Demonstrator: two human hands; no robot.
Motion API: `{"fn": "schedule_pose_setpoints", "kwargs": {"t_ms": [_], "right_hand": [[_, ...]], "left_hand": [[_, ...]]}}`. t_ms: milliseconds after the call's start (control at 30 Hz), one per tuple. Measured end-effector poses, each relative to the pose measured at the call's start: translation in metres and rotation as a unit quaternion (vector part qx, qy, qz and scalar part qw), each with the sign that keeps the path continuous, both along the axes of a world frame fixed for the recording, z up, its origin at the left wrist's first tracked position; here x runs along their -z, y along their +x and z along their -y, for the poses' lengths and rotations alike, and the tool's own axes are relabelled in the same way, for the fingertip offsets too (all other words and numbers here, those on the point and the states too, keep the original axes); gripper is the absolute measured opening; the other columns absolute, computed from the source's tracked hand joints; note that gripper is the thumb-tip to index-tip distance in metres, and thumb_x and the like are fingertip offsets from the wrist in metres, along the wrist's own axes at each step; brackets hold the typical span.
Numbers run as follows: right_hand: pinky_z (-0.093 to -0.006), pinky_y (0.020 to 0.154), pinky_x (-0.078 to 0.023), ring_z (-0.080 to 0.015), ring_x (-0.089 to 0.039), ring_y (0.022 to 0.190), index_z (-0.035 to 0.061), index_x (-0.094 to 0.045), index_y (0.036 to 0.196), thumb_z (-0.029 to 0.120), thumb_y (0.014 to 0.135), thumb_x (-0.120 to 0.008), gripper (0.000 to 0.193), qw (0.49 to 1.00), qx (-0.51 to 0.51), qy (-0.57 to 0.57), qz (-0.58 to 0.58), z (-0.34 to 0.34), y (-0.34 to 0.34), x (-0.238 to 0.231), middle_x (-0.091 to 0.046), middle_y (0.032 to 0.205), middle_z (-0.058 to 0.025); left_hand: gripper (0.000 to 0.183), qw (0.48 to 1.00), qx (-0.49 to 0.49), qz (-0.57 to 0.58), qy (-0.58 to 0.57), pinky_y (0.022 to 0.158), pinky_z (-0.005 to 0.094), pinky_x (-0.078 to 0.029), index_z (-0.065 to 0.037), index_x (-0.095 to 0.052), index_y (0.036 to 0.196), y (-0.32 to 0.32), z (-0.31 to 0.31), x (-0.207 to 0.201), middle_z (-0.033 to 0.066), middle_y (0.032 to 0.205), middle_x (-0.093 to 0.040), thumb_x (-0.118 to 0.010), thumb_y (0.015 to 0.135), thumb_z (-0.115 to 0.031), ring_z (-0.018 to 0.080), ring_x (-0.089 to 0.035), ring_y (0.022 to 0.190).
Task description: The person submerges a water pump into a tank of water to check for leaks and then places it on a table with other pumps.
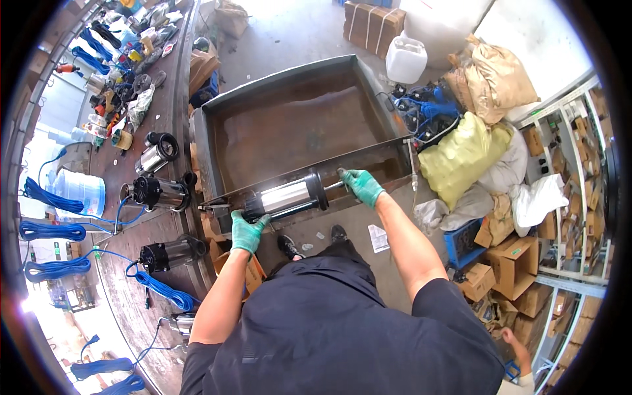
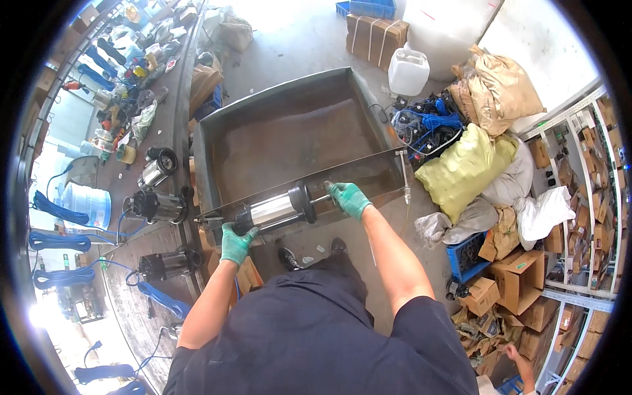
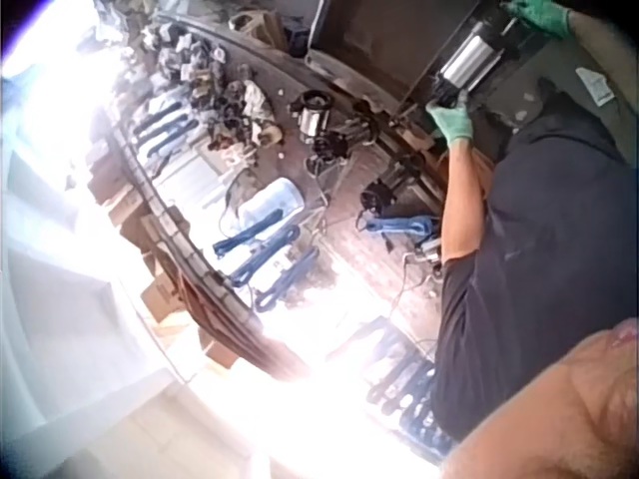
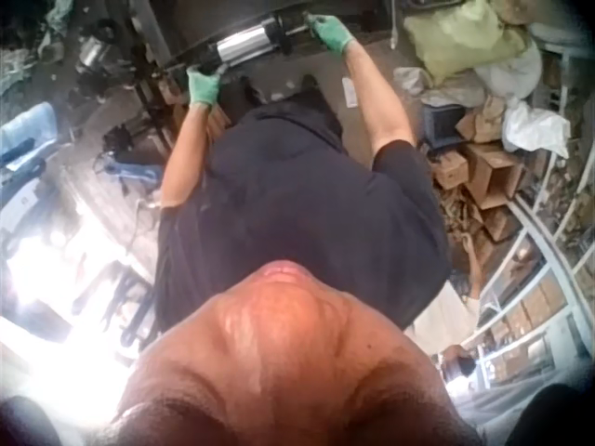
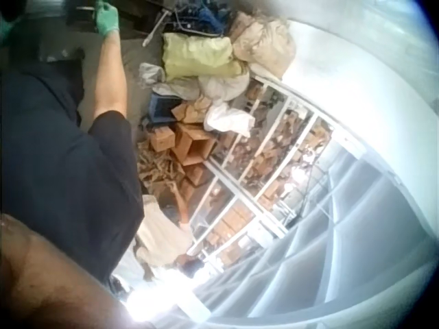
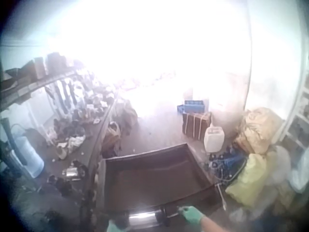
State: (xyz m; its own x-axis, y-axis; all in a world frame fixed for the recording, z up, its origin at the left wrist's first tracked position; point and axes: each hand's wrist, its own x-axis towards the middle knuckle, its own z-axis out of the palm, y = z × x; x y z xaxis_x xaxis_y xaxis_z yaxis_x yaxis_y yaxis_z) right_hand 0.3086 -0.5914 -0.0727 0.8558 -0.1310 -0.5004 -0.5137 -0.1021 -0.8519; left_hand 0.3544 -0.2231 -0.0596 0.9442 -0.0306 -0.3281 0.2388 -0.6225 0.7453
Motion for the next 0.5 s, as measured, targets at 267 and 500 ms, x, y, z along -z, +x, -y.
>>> {"fn": "schedule_pose_setpoints", "kwargs": {"t_ms": [267,500], "right_hand": [[-0.0271,0.058,-0.043,-0.0071,-0.050,0.063,0.0075,-0.068,0.096,0.046,0.101,-0.062,0.040,0.996,-0.045,0.007,0.073,0.006,-0.004,0.010,-0.058,0.072,0.0048],[-0.0283,0.069,-0.051,-0.0088,-0.058,0.072,0.0109,-0.071,0.123,0.030,0.101,-0.065,0.030,0.974,-0.163,-0.085,0.136,0.017,-0.013,-0.005,-0.068,0.083,-0.0015]], "left_hand": [[0.081,1.000,0.002,0.009,-0.005,0.096,0.0340,-0.049,0.007,-0.041,0.132,0.001,-0.009,0.018,0.0180,0.116,-0.065,-0.091,0.078,-0.027,0.0235,-0.061,0.104],[0.079,1.000,0.006,0.009,-0.013,0.096,0.0341,-0.049,0.005,-0.041,0.132,0.000,-0.002,0.008,0.0169,0.115,-0.065,-0.091,0.079,-0.025,0.0228,-0.061,0.102]]}}
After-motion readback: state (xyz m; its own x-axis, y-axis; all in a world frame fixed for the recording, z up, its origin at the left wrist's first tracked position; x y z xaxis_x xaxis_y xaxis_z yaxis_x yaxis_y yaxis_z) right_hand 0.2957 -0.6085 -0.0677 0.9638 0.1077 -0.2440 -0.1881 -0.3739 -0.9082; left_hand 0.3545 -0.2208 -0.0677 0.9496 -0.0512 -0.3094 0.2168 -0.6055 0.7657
